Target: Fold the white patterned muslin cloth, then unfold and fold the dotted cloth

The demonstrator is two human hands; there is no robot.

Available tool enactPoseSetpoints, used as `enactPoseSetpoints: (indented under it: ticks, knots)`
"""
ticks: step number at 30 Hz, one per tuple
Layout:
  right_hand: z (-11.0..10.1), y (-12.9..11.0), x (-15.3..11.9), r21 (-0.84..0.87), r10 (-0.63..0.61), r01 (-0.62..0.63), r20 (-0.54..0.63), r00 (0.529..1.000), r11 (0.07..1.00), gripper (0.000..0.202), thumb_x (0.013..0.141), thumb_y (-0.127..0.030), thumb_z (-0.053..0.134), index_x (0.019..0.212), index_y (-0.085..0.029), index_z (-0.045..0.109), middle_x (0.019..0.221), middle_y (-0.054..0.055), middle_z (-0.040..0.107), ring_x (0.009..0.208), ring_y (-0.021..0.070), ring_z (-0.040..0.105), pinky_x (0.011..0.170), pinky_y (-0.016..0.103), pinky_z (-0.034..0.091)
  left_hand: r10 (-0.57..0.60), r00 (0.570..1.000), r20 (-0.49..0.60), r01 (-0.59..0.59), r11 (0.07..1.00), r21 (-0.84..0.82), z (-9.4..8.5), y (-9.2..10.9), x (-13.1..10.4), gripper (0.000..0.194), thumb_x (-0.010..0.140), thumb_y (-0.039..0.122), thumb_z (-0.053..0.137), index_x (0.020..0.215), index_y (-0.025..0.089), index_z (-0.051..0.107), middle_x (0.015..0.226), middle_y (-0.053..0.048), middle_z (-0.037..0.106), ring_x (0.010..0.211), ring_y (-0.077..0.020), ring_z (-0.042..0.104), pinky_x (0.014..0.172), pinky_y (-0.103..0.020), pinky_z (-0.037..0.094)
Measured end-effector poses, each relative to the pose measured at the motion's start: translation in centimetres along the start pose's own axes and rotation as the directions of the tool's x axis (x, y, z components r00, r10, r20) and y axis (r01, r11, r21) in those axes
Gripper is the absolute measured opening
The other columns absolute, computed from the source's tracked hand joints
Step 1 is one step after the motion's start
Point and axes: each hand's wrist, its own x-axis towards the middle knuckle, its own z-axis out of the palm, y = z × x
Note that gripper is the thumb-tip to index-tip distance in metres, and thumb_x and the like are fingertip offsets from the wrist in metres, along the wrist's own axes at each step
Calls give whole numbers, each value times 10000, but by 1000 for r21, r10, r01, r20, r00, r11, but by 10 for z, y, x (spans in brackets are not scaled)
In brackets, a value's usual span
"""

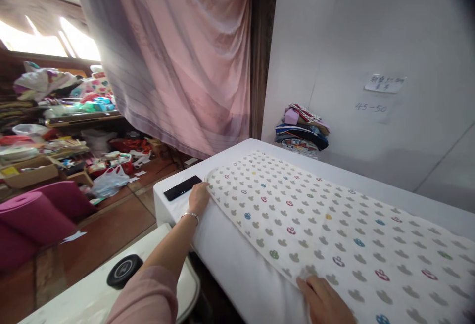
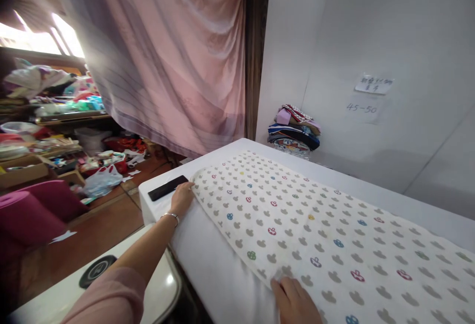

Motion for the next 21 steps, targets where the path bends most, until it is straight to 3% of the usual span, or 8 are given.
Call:
enactPoseSetpoints:
  ticks: [4,8,12,17,21]
  knots:
    - [-2,-2,0,21,21,-21,-3,1000,1000,688,707,-147,416,1307,-468,316,910,20,646,744,253,642,619,349,566,-155,987,-29,155,988,-12,-5,-2,14,374,854,342,362,1111,156,559,1158,-122,588,1043,-255,539,836,-354,433]
    - [0,-1,0,44,57,-58,35,998,997,606,732,-154,421,1261,-447,385,929,21,640,761,245,639,630,335,562,-314,946,79,314,949,8,-5,5,30,469,786,497,445,1062,135,560,1052,-161,629,962,-299,588,756,-380,454]
    - [7,-1,-1,12,41,-42,12,999,999,542,723,-145,431,1202,-398,450,896,34,638,754,242,632,647,343,556,-378,915,138,377,925,35,-4,13,41,417,766,447,480,1014,129,584,1047,-191,630,983,-316,591,748,-384,455]
    - [18,-10,3,-22,111,-112,-26,993,993,364,717,-177,394,982,-372,549,780,21,625,656,241,609,560,354,528,-420,900,114,416,908,56,-7,14,49,340,770,293,439,1024,127,594,1049,-217,627,954,-317,611,706,-392,471]
    - [2,-24,12,6,155,-155,-8,988,988,238,739,-219,389,881,-329,547,762,22,613,653,225,594,546,330,505,-453,883,125,443,891,102,-9,11,51,354,735,267,455,1017,109,600,1021,-233,631,928,-335,620,686,-410,481]
